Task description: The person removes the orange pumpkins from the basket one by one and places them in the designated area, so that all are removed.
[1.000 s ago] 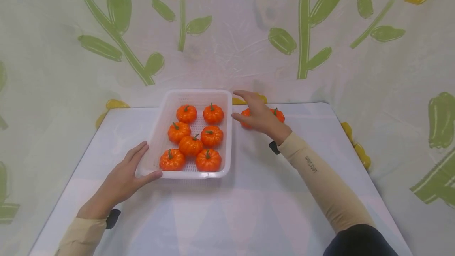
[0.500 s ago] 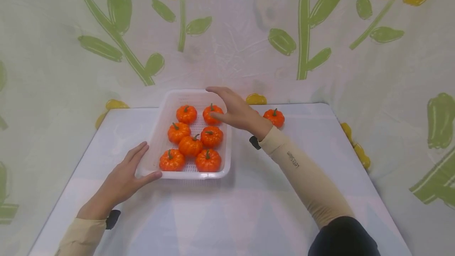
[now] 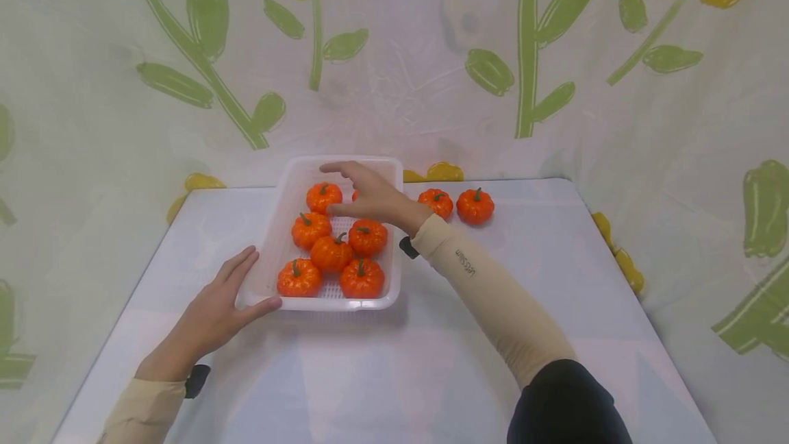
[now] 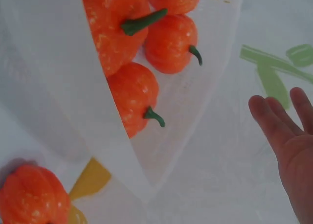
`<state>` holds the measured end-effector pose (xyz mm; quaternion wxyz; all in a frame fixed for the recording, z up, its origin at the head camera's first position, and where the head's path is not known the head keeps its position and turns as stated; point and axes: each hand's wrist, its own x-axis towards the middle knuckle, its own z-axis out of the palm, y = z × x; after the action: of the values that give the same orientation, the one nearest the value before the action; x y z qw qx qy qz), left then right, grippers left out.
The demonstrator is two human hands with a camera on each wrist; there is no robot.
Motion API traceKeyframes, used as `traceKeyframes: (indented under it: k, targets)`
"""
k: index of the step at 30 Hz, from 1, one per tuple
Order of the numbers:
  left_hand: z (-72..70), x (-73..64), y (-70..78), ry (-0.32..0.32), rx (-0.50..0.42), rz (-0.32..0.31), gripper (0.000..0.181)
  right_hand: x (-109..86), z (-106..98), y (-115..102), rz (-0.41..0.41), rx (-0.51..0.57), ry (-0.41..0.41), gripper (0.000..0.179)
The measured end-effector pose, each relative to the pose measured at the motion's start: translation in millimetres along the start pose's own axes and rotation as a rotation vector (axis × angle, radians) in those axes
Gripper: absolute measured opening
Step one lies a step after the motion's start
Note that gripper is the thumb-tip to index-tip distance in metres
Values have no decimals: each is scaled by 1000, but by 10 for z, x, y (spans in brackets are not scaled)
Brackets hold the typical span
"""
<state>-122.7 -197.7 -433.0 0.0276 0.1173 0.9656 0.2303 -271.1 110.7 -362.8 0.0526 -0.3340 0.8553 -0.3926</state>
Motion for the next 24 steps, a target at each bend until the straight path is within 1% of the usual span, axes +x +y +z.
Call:
traceKeyframes:
  k: [3,7,11,16,20,24]
  targets:
    - [-8,2,0,-1,1,0,112,41,74,18,-9,-20,-50,70]
    - [-24,-7,7,5,-4,9,110,76,171,32,-5,-11,-121,71]
    - [-33,-10,16,9,-15,19,107,76,249,20,26,-14,-207,68]
    - [-27,-4,19,4,-20,19,107,73,321,35,78,-55,-327,65]
    - [-25,-8,7,7,-12,10,108,105,350,31,109,-90,-395,68]
    - [-21,-11,3,11,-16,10,108,143,391,28,113,-104,-433,68]
